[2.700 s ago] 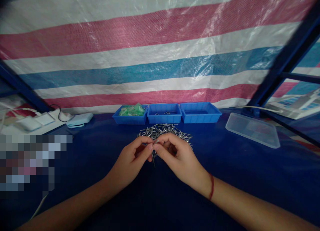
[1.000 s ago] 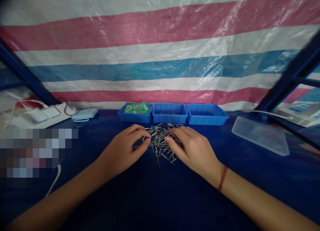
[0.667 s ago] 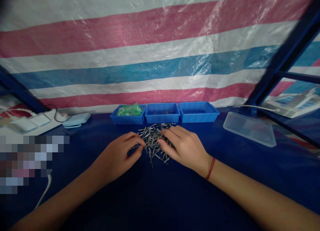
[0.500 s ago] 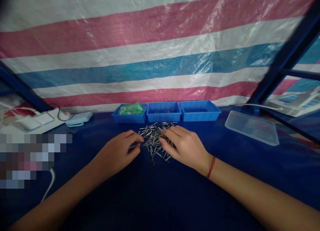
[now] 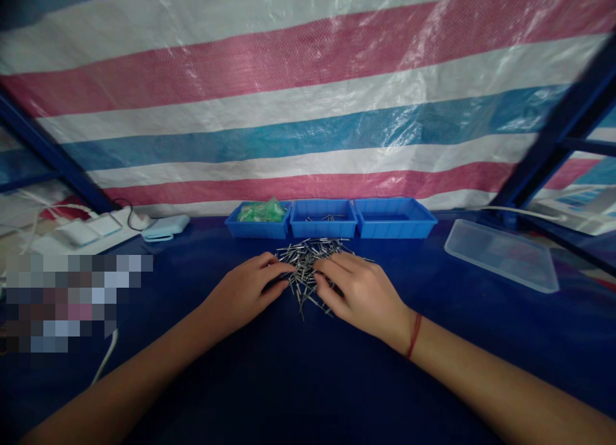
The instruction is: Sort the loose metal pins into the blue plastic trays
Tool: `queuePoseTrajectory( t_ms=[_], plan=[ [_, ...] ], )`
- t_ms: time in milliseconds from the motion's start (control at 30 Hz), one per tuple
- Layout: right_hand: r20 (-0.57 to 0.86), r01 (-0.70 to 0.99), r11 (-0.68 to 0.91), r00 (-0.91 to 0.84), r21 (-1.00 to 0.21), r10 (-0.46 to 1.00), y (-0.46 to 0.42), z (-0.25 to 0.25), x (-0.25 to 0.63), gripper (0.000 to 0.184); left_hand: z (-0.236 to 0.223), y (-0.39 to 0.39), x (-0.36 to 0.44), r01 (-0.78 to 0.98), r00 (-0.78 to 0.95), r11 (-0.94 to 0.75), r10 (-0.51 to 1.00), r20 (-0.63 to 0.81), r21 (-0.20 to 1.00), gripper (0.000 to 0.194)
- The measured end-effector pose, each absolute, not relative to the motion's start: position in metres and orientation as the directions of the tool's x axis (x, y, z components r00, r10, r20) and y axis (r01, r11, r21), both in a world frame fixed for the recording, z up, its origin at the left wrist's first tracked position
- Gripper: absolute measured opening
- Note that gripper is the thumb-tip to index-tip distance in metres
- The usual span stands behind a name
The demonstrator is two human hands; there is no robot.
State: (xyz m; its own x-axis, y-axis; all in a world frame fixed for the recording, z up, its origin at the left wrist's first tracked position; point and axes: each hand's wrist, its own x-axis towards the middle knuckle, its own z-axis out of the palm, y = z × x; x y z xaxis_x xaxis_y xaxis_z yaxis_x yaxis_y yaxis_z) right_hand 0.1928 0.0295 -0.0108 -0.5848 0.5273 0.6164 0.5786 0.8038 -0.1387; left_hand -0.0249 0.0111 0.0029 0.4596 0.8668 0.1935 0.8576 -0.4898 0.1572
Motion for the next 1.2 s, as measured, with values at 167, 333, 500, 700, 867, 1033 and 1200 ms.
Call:
queuePoseTrajectory(
  t_ms=[167, 333, 500, 700, 867, 1033, 1200],
  plan=[
    [0.610, 0.568, 0.810, -0.592, -0.148, 0.527, 0.025, -0.010, 0.190, 0.016, 0.002, 0.011, -0.022, 0.851, 0.476, -0.502, 0.861, 0.179, 0.156, 0.015],
    [0.611, 0.557, 0.816, -0.594, -0.158, 0.524, 0.020, -0.009, 0.187, 0.016, 0.006, 0.014, -0.025, 0.854, 0.464, -0.494, 0.865, 0.192, 0.161, 0.013],
    [0.612, 0.509, 0.808, -0.547, -0.298, 0.570, 0.015, -0.008, 0.182, 0.014, 0.013, 0.009, -0.020, 0.738, 0.372, -0.445, 0.895, 0.245, 0.507, 0.013],
    [0.591, 0.389, 0.706, -0.386, -0.591, 0.708, 0.006, -0.004, 0.174, 0.009, 0.003, -0.002, 0.000, 0.442, 0.336, -0.305, 0.928, 0.159, 0.843, 0.017],
    [0.599, 0.337, 0.693, -0.350, -0.637, 0.720, 0.006, -0.005, 0.174, 0.007, 0.000, -0.004, 0.006, 0.396, 0.323, -0.291, 0.932, 0.165, 0.871, 0.017],
    [0.605, 0.301, 0.705, -0.366, -0.642, 0.707, 0.007, -0.005, 0.175, 0.010, 0.001, -0.007, 0.008, 0.436, 0.321, -0.319, 0.929, 0.186, 0.841, 0.020],
    [0.612, 0.317, 0.722, -0.386, -0.615, 0.691, 0.009, -0.004, 0.176, 0.012, 0.003, -0.009, 0.008, 0.518, 0.252, -0.372, 0.927, 0.278, 0.771, 0.016]
  ],
)
